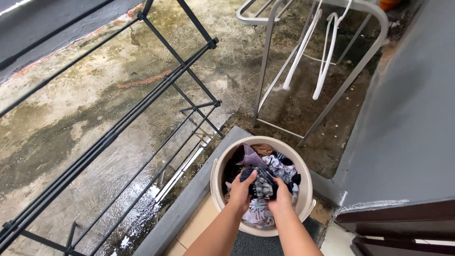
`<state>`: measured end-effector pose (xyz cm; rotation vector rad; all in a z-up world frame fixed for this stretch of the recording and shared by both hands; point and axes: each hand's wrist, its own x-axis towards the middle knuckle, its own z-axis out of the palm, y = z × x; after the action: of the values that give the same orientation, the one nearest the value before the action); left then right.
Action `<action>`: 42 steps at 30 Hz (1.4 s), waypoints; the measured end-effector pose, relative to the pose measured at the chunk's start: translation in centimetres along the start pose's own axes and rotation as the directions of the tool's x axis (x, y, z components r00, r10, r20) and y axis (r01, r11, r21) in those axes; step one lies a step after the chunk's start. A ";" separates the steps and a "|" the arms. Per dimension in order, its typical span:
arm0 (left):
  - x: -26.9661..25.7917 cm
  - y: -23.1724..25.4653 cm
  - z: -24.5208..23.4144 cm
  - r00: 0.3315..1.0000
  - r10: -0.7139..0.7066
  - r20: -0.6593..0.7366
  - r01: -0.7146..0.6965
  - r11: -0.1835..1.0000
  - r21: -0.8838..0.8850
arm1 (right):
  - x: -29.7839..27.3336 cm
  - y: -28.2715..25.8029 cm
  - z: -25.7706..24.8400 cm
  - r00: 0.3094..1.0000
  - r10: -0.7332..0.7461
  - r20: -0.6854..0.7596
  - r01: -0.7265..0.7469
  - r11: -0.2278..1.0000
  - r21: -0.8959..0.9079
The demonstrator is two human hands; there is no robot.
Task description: Hanging wet laundry items onto a drying rack from a bucket.
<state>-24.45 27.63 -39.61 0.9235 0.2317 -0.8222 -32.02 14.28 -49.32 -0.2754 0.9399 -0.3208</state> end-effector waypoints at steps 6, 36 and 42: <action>1.9 1.6 1.3 0.879 0.343 -0.332 -0.168 0.873 0.457 | -3.4 -2.5 2.1 0.941 -0.260 -0.218 0.204 0.947 -0.249; -5.3 13.7 13.5 0.866 -0.468 -0.175 0.487 0.869 0.091 | -12.7 -7.3 11.0 0.972 -0.150 0.179 0.154 0.988 -0.010; 3.8 3.0 6.3 0.977 -0.213 -0.008 0.211 0.960 0.182 | -13.5 -6.4 10.4 0.906 -0.420 0.056 0.421 0.876 -0.238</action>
<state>-20.72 21.65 -35.93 1.0779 0.2515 -1.0595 -31.79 14.57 -31.12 -0.7145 0.9123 -0.6060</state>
